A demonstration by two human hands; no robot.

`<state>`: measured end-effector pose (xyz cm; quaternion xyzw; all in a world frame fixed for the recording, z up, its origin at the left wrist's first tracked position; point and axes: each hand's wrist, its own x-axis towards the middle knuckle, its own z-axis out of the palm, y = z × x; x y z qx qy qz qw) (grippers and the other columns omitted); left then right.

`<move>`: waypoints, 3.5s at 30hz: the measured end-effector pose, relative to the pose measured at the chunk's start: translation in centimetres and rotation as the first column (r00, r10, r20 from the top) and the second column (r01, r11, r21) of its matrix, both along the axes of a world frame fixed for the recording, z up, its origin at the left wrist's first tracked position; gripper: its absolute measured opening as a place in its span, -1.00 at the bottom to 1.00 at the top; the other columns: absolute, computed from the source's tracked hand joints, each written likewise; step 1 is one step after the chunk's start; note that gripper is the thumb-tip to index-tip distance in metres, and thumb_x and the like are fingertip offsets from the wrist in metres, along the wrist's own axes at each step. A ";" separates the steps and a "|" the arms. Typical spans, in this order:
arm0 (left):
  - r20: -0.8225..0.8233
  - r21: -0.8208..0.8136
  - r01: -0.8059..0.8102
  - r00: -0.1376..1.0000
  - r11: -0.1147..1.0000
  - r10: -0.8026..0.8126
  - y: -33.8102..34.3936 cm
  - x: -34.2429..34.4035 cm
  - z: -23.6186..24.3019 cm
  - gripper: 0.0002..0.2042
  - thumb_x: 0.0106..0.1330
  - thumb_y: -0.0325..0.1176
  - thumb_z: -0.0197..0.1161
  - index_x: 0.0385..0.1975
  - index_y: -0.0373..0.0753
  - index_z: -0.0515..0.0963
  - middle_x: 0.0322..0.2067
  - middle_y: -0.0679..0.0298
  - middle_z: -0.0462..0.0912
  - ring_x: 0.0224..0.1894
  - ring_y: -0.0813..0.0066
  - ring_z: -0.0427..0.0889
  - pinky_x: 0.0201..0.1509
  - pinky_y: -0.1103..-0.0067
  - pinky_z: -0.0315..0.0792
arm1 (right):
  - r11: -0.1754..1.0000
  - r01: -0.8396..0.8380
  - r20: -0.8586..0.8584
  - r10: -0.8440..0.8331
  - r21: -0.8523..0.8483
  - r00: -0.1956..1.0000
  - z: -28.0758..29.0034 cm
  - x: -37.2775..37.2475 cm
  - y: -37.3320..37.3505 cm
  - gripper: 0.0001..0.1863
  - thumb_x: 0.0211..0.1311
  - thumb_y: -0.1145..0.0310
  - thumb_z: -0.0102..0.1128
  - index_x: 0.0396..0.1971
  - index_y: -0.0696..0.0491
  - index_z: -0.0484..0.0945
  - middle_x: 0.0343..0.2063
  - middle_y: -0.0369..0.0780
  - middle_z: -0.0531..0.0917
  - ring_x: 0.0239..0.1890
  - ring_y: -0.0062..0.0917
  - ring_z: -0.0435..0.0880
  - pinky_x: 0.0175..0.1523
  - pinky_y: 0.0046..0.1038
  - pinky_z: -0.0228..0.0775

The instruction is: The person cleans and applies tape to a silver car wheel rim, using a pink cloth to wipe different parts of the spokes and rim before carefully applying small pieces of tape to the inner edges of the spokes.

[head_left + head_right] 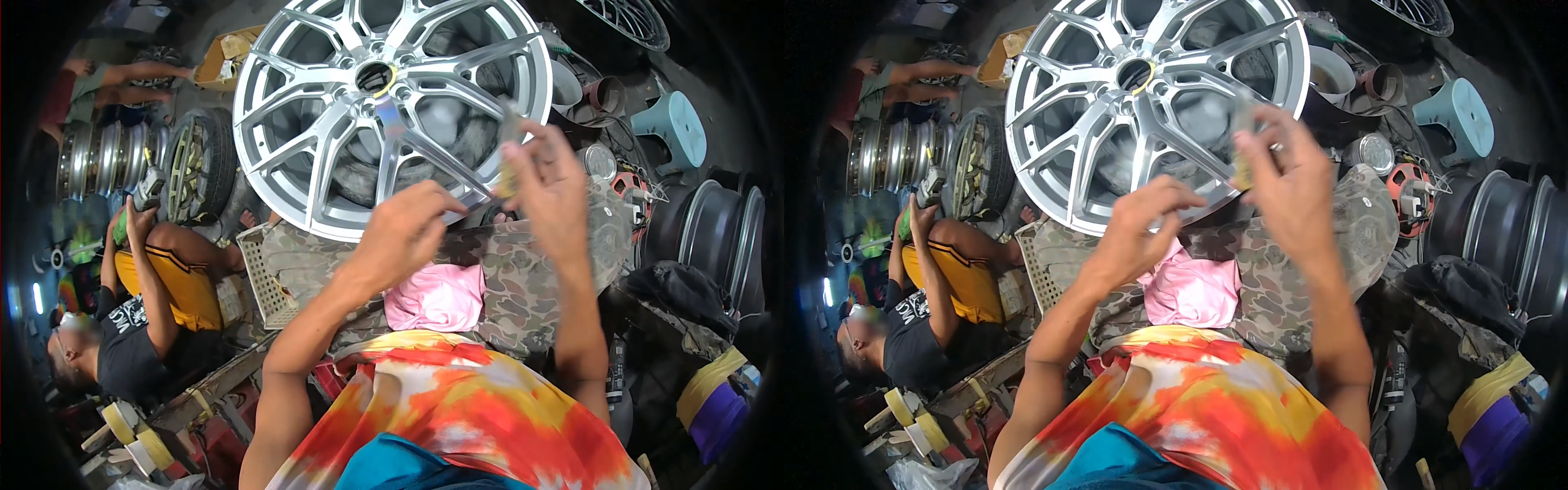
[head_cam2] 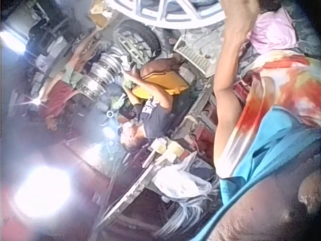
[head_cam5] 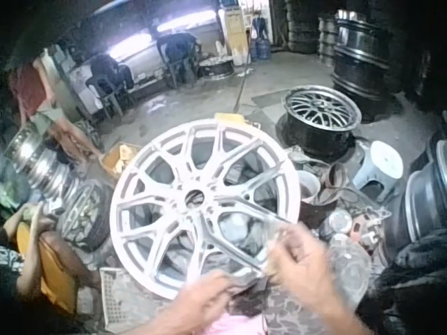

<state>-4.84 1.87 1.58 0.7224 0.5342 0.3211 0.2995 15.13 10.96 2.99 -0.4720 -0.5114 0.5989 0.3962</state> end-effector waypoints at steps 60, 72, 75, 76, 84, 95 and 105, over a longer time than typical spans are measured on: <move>0.090 -0.265 -0.335 0.925 0.904 0.369 -1.5 -4.2 -0.4 -0.73 0.31 -0.60 0.08 0.00 -0.42 0.50 -0.26 -0.01 0.65 -0.37 0.07 0.62 -0.18 0.31 0.50 | 0.988 -0.080 0.212 0.051 0.132 0.976 -4.6 -8.9 -3.5 -0.52 0.31 0.52 0.29 0.24 0.19 0.54 -0.49 -0.11 0.71 -0.44 -0.39 0.76 -0.29 -0.35 0.51; -0.129 0.007 -0.453 0.884 0.892 0.450 -1.1 -5.4 -3.1 -0.68 0.31 -0.37 0.38 -0.01 -0.33 0.55 -0.26 0.07 0.69 -0.39 0.24 0.64 -0.28 0.36 0.48 | 0.961 0.042 0.097 -0.071 0.274 0.993 1.8 2.5 2.8 -0.50 0.43 0.53 0.25 0.33 0.25 0.44 -0.36 -0.32 0.63 -0.29 -0.73 0.66 -0.20 -0.69 0.52; -0.219 -0.066 -0.488 0.858 0.871 0.464 0.1 -4.7 -3.1 -0.62 0.27 -0.31 0.45 0.00 -0.31 0.53 -0.30 0.05 0.69 -0.37 0.17 0.67 -0.26 0.34 0.50 | 0.947 0.047 0.252 -0.132 0.318 0.959 1.1 4.3 4.8 -0.45 0.42 0.43 0.33 0.34 0.23 0.44 -0.36 -0.36 0.62 -0.31 -0.77 0.61 -0.24 -0.70 0.43; -0.284 -0.089 -0.511 0.836 0.855 0.470 0.7 -4.7 -3.1 -0.60 0.25 -0.29 0.48 0.00 -0.29 0.53 -0.35 0.06 0.69 -0.40 0.17 0.67 -0.26 0.35 0.50 | 0.947 0.053 0.249 -0.136 0.316 0.959 0.6 4.5 5.4 -0.45 0.42 0.43 0.33 0.34 0.23 0.44 -0.36 -0.36 0.62 -0.31 -0.77 0.61 -0.24 -0.70 0.43; -0.484 -0.137 -0.464 0.802 0.875 0.350 7.1 -6.9 -3.4 -0.62 0.15 -0.14 0.55 -0.38 -0.33 0.57 -0.59 0.00 0.68 -0.42 -0.09 0.71 -0.24 0.21 0.52 | 0.968 0.063 0.151 -0.102 0.243 0.983 -2.7 6.1 6.1 -0.48 0.41 0.45 0.33 0.31 0.24 0.46 -0.40 -0.39 0.62 -0.37 -0.82 0.53 -0.31 -0.72 0.34; -0.333 0.014 -0.677 0.691 0.736 0.642 6.7 -14.5 0.1 -0.56 0.53 -0.08 0.20 -0.36 -0.41 0.66 -0.56 0.23 0.65 -0.49 0.62 0.57 -0.33 0.58 0.44 | 0.981 0.168 0.167 -0.181 0.093 0.969 -2.2 7.6 6.0 -0.64 0.46 0.41 0.28 0.14 0.27 0.56 -0.25 -0.27 0.67 -0.27 -0.65 0.72 -0.21 -0.69 0.47; -0.140 -0.045 -0.628 0.774 0.777 0.617 0.5 -14.7 0.5 -0.62 0.57 -0.20 0.16 -0.28 -0.46 0.67 -0.42 0.22 0.72 -0.27 0.56 0.63 -0.09 0.56 0.47 | 0.998 0.044 0.166 -0.038 -0.033 0.985 -2.5 6.3 3.6 -0.78 0.50 0.31 0.22 -0.03 0.11 0.51 -0.30 -0.25 0.67 -0.32 -0.57 0.76 -0.29 -0.62 0.53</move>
